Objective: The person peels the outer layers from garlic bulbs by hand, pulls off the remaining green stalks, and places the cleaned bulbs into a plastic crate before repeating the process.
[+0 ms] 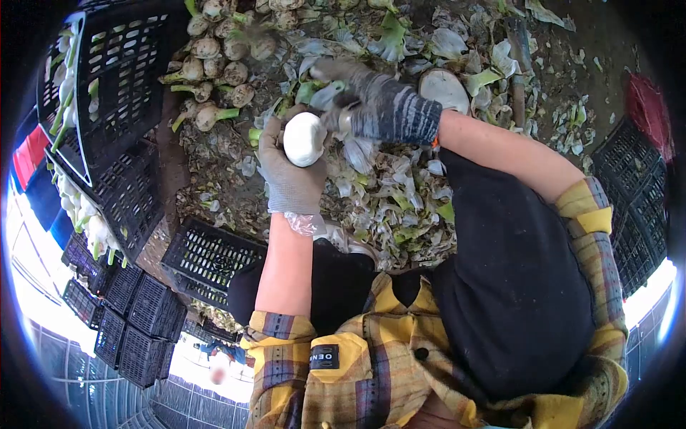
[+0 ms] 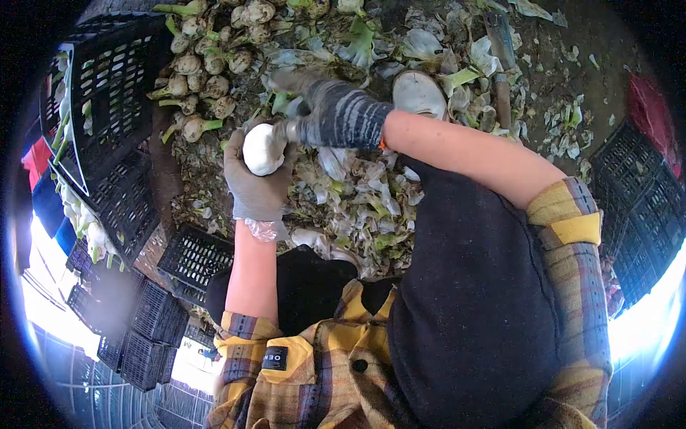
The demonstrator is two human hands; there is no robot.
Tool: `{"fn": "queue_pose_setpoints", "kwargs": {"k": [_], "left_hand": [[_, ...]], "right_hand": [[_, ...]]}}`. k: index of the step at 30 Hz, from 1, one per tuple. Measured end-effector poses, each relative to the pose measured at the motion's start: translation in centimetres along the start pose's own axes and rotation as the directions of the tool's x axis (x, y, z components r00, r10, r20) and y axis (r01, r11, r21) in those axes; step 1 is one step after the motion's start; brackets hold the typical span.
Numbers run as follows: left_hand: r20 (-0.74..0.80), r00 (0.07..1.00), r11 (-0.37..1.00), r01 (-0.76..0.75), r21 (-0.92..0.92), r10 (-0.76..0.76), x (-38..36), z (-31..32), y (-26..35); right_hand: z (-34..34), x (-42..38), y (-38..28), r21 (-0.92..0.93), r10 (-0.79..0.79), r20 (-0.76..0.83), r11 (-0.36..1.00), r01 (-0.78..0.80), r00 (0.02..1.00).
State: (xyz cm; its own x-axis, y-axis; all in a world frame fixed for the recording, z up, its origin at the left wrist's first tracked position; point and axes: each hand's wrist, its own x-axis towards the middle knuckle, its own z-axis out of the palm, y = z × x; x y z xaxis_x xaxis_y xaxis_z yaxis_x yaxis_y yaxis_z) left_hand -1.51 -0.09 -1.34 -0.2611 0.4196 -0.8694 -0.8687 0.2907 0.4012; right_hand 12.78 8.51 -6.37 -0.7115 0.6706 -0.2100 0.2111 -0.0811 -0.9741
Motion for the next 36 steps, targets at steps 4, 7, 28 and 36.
{"fn": "queue_pose_setpoints", "kwargs": {"k": [4,7,28,36], "left_hand": [[0.134,0.981,0.986,-0.149,0.076,0.138,-0.6,0.2,-0.1],[0.133,0.904,0.797,-0.422,0.431,0.406,1.0,-2.4,-0.2],[0.111,0.949,0.925,-0.256,-0.279,0.296,-4.6,3.7,10.2],[0.102,0.995,0.956,-0.022,0.292,-0.008,-2.7,2.4,-0.4]], "right_hand": [[-0.1,-1.0,-1.6,-0.211,0.116,0.421,0.977,-0.027,0.899],[1.1,-2.4,1.9,-0.107,-0.258,0.406,0.939,0.327,0.876],[-6.7,3.7,-0.2,-0.453,-0.042,-0.319,0.884,-0.113,0.947],[-8.1,11.8,4.1,-0.685,0.081,-0.211,0.699,-0.206,0.974]]}}
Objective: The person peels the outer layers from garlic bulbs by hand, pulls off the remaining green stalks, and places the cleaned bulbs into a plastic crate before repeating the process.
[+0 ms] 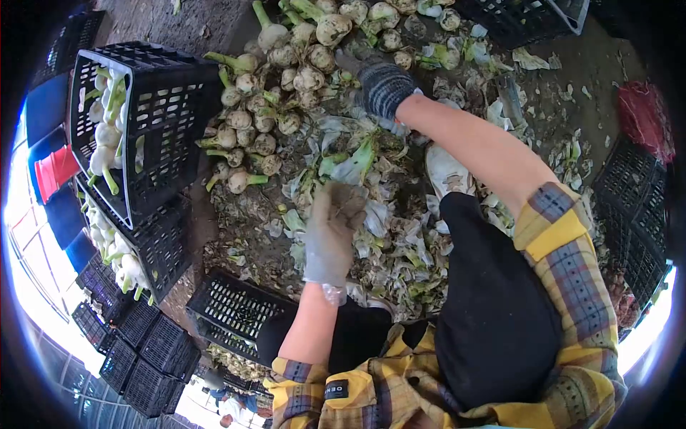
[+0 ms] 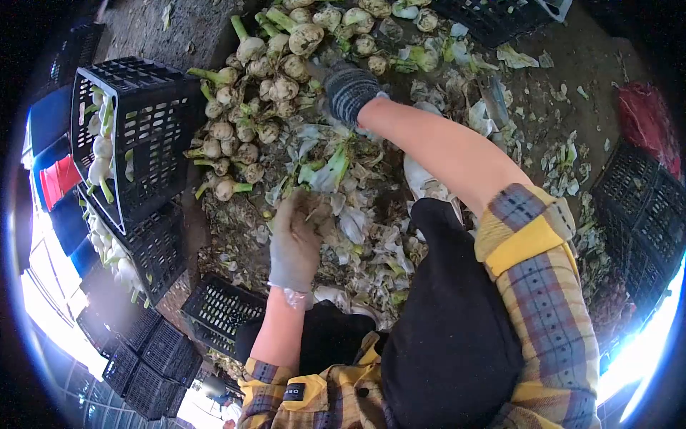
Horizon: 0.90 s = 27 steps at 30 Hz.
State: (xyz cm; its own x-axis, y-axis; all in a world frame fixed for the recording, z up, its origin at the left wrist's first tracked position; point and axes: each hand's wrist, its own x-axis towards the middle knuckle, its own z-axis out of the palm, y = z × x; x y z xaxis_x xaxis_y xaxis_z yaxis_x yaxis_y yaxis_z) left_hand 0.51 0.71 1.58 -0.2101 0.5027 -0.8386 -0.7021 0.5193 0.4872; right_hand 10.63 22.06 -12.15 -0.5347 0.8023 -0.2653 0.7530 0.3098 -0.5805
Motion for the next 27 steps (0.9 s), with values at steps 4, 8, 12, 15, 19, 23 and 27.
{"fn": "queue_pose_setpoints", "kwargs": {"k": [4,8,12,15,19,23,27], "left_hand": [[0.073,0.993,0.983,-0.102,0.153,0.092,1.0,-0.6,-0.6],[0.032,0.979,0.957,-0.204,0.204,0.202,2.3,-1.1,0.3],[0.051,0.999,0.998,-0.008,-0.069,0.012,2.5,-0.8,1.2],[0.134,0.99,0.992,0.054,-0.114,-0.038,2.3,-1.0,1.0],[-0.066,0.943,0.923,-0.301,0.241,0.325,2.7,-1.2,-0.9],[-0.097,0.858,0.82,-0.441,0.365,0.504,4.8,-3.9,-1.9],[-0.237,0.917,0.94,-0.275,0.204,0.32,4.5,-3.9,-0.3]], "right_hand": [[-0.4,-0.5,0.8,0.189,-0.104,-0.081,0.975,0.118,0.991],[-1.4,-3.7,0.3,0.741,-0.035,0.224,0.655,-0.147,0.974],[-0.6,-7.0,-1.8,0.913,-0.346,0.352,0.332,-0.238,0.87],[-1.7,-8.6,-4.7,0.804,-0.423,0.306,0.594,0.007,0.853],[-3.2,-9.7,-6.3,0.428,-0.386,0.283,0.87,0.244,0.878],[-2.2,-10.1,-5.9,0.773,-0.342,-0.041,0.585,0.247,0.939],[-5.3,-10.2,-4.6,0.963,-0.39,0.264,0.159,-0.218,0.882]]}}
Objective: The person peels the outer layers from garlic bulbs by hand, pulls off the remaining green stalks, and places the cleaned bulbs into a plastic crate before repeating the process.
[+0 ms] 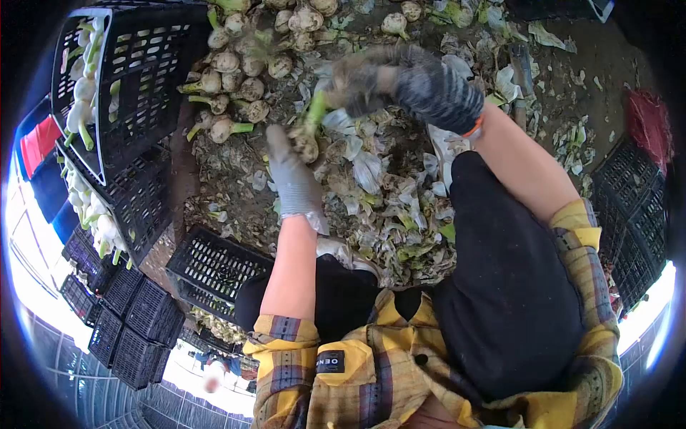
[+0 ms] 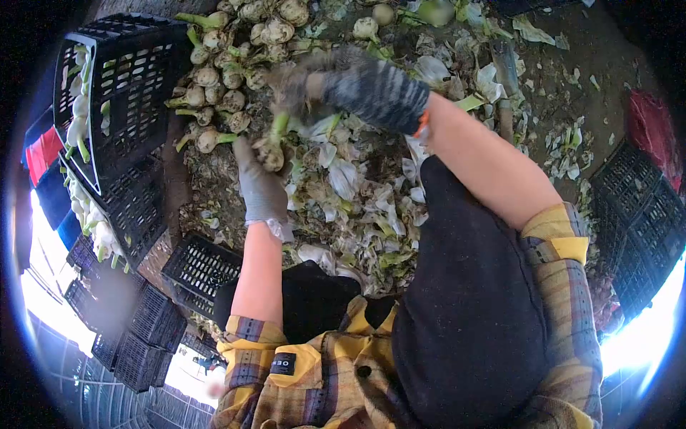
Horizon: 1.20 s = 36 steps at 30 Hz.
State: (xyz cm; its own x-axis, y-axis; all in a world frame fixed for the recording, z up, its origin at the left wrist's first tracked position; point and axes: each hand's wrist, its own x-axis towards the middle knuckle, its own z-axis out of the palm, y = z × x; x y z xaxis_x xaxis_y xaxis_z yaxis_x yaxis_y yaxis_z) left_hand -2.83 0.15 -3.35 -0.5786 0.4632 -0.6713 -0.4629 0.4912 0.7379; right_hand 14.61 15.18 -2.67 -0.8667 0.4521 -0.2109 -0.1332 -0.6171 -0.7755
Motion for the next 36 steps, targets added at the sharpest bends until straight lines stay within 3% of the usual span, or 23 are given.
{"fn": "queue_pose_setpoints", "kwargs": {"k": [1,2,5,7,8,10,12,14,15,16,17,19,22,26,29,32,35,36], "left_hand": [[0.001,0.994,0.987,0.109,-0.115,-0.11,0.1,-0.1,0.4],[-0.034,0.994,0.991,0.102,-0.089,-0.106,0.0,0.0,0.6],[-0.108,0.994,0.996,0.009,0.091,0.001,0.2,-0.3,0.0],[-0.131,0.988,0.987,-0.067,0.145,0.087,-0.6,0.5,0.2],[-0.138,0.981,0.979,-0.108,0.17,0.133,-0.9,1.0,0.4],[-0.027,0.976,0.974,-0.211,0.084,0.214,-1.2,1.7,0.7],[0.048,0.969,0.969,-0.245,0.014,0.244,-1.4,1.8,0.6],[0.092,0.971,0.975,-0.22,-0.033,0.222,-1.5,1.6,0.4],[0.087,0.965,0.967,-0.251,0.043,0.247,-1.6,1.5,0.3],[0.085,0.959,0.952,-0.28,0.119,0.272,-1.7,1.5,0.2],[0.086,0.951,0.931,-0.309,0.192,0.298,-1.7,1.5,0.1],[0.054,0.934,0.931,-0.358,0.077,0.355,-1.4,1.5,-0.9],[0.016,0.937,0.937,-0.347,-0.023,0.348,-0.9,1.3,-1.6],[0.07,0.957,0.954,-0.288,0.081,0.282,-2.0,1.8,0.0],[0.081,0.991,0.983,-0.116,0.14,0.106,-2.1,1.6,0.6],[0.043,0.984,0.984,0.177,-0.029,-0.176,-2.6,2.7,1.9],[0.24,0.93,0.95,0.304,-0.079,-0.278,-2.3,1.2,1.2],[0.197,0.97,0.99,0.139,0.026,-0.141,-2.5,1.5,0.9]], "right_hand": [[0.1,0.3,0.3,-0.5,0.103,0.094,0.865,-0.042,0.99],[0.3,0.7,1.1,-0.867,0.236,0.123,0.499,-0.011,0.964],[-1.5,-0.1,6.3,-0.945,0.221,-0.01,0.315,-0.081,0.975],[0.7,0.1,5.2,-0.731,0.112,-0.142,0.658,-0.18,0.984],[0.6,0.5,6.8,-0.803,-0.095,-0.123,0.595,-0.042,0.988],[1.4,1.3,5.7,-0.68,0.199,-0.103,0.701,-0.215,0.975],[3.1,1.5,4.3,-0.418,0.406,-0.155,0.799,-0.432,0.901],[3.6,1.2,4.6,-0.334,0.408,-0.186,0.83,-0.448,0.894],[3.7,1.1,5.1,-0.289,0.41,-0.201,0.843,-0.453,0.89],[3.8,1.4,6.2,-0.463,0.048,-0.178,0.877,-0.127,0.983],[3.4,1.1,6.6,-0.485,0.126,-0.17,0.853,-0.194,0.977],[3.6,0.8,4.3,-0.528,0.28,-0.16,0.786,-0.322,0.946],[3.2,0.5,4.6,-0.789,0.051,-0.032,0.612,-0.057,0.998],[3.5,0.5,5.5,-0.712,0.073,-0.164,0.682,-0.169,0.984],[3.9,0.3,5.4,-0.704,0.085,-0.227,0.674,-0.223,0.97],[4.0,0.0,5.0,-0.658,0.109,-0.239,0.713,-0.243,0.965],[3.8,0.0,5.8,-0.622,0.07,-0.283,0.745,-0.239,0.956],[3.8,0.1,6.1,-0.626,0.047,-0.314,0.741,-0.244,0.948]]}}
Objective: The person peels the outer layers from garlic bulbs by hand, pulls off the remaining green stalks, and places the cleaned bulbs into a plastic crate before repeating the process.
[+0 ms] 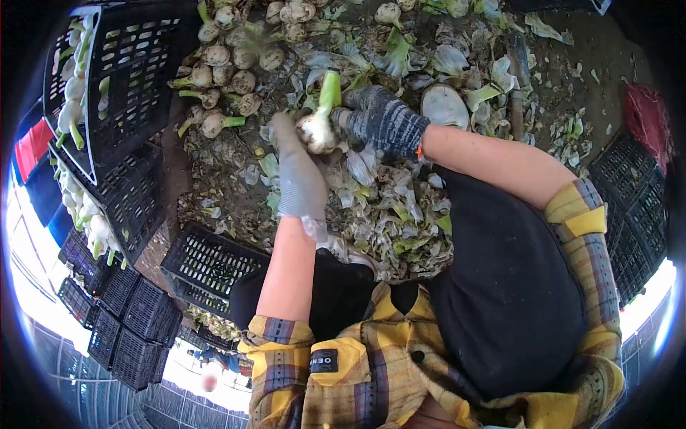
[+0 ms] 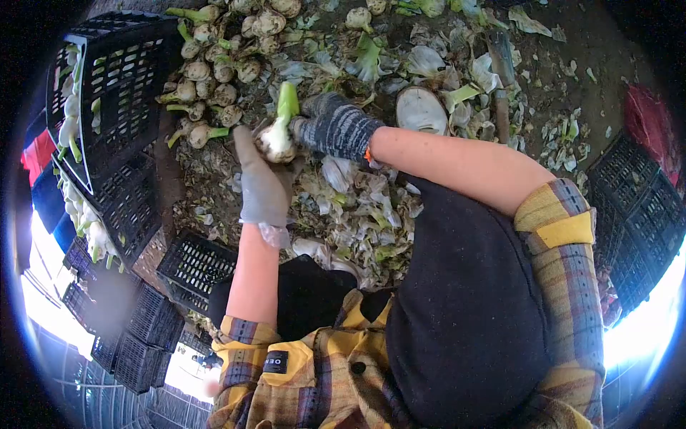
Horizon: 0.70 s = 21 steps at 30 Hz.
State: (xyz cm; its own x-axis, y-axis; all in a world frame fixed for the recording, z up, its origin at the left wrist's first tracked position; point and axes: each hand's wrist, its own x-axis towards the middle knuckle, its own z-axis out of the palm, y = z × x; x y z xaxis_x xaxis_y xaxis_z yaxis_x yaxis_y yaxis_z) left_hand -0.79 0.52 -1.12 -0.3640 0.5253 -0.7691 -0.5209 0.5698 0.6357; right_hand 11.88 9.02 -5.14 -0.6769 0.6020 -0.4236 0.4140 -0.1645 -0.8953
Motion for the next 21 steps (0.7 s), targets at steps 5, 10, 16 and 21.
{"fn": "queue_pose_setpoints", "kwargs": {"k": [5,10,16,21], "left_hand": [[-0.007,0.939,0.912,-0.331,0.241,0.343,-0.8,1.6,-1.0],[0.12,0.981,0.955,0.18,-0.235,-0.155,-0.3,1.0,0.5],[-0.173,0.96,0.974,-0.211,0.079,0.222,-1.2,3.2,-0.3],[0.165,0.962,0.941,0.253,-0.226,-0.219,0.2,0.1,0.4]], "right_hand": [[-0.7,0.4,0.6,-0.21,-0.107,-0.047,0.973,0.095,0.993],[-0.6,0.3,0.5,-0.126,-0.087,-0.049,0.989,0.081,0.995],[-0.3,0.2,1.2,-0.031,-0.064,-0.109,0.998,0.061,0.992],[-0.9,-0.1,1.1,-0.076,-0.159,-0.014,0.985,0.158,0.987]]}}
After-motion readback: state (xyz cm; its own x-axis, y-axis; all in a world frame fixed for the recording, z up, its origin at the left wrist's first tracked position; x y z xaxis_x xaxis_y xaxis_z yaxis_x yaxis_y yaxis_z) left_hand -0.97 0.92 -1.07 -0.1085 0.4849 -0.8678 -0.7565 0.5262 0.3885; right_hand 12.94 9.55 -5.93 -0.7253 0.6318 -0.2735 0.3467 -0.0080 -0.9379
